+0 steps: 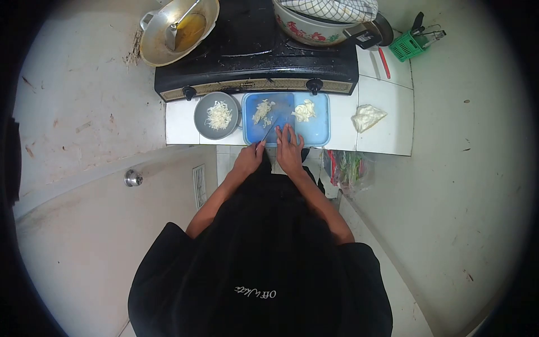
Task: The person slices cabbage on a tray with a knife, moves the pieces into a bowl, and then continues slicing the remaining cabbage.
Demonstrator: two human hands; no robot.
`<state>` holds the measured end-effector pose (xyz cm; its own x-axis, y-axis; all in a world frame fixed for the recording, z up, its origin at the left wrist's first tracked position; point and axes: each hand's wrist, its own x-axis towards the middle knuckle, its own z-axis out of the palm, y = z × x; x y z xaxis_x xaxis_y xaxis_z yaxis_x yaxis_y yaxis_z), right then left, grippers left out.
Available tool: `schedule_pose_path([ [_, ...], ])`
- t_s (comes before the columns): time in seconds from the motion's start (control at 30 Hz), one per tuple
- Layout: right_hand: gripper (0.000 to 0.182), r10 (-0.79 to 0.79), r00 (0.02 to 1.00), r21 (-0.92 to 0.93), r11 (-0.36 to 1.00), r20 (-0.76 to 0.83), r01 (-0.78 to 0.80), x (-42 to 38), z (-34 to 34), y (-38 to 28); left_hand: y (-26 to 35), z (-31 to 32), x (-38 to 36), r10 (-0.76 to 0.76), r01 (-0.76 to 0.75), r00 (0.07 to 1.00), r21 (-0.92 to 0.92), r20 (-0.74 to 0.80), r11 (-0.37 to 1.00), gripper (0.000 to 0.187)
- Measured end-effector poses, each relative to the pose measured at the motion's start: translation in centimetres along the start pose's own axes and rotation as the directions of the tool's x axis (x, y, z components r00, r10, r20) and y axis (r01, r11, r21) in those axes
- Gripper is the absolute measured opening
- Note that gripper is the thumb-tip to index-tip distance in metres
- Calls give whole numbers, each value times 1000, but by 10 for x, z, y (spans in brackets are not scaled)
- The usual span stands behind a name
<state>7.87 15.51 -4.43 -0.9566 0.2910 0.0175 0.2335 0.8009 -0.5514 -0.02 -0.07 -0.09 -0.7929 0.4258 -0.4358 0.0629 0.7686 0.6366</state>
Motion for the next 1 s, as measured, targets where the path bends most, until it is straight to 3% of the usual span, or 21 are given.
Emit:
schedule_pose_path([
  [0.03,52,8,1000,60,998,15,-9,-1,-1,-1,-3,1,-1,23,-22,999,-30,26,999,61],
  [0.17,52,5,1000,5,1000,27,-5,-1,-1,-1,2,-4,-7,-21,21,995,1,100,1000,57],
  [0.57,54,-60,998,33,998,-12,60,-1,-18,1,2,0,-8,4,-7,1000,99,28,995,60],
  [0.73,55,-110,992,-106,989,-55,104,-1,-17,-3,-1,2,-8,23,-26,1000,200,16,979,57],
  [0.83,55,-93,994,-89,992,-54,88,1,-20,-6,5,-2,-4,38,-35,999,228,-6,973,56],
  [0.93,54,-77,996,-59,995,-51,74,1,-23,-7,12,-6,12,-22,34,999,242,-50,970,57],
  [1.0,53,-65,996,-58,996,-56,61,1,-22,-6,8,-7,22,11,-6,999,183,-30,983,58],
])
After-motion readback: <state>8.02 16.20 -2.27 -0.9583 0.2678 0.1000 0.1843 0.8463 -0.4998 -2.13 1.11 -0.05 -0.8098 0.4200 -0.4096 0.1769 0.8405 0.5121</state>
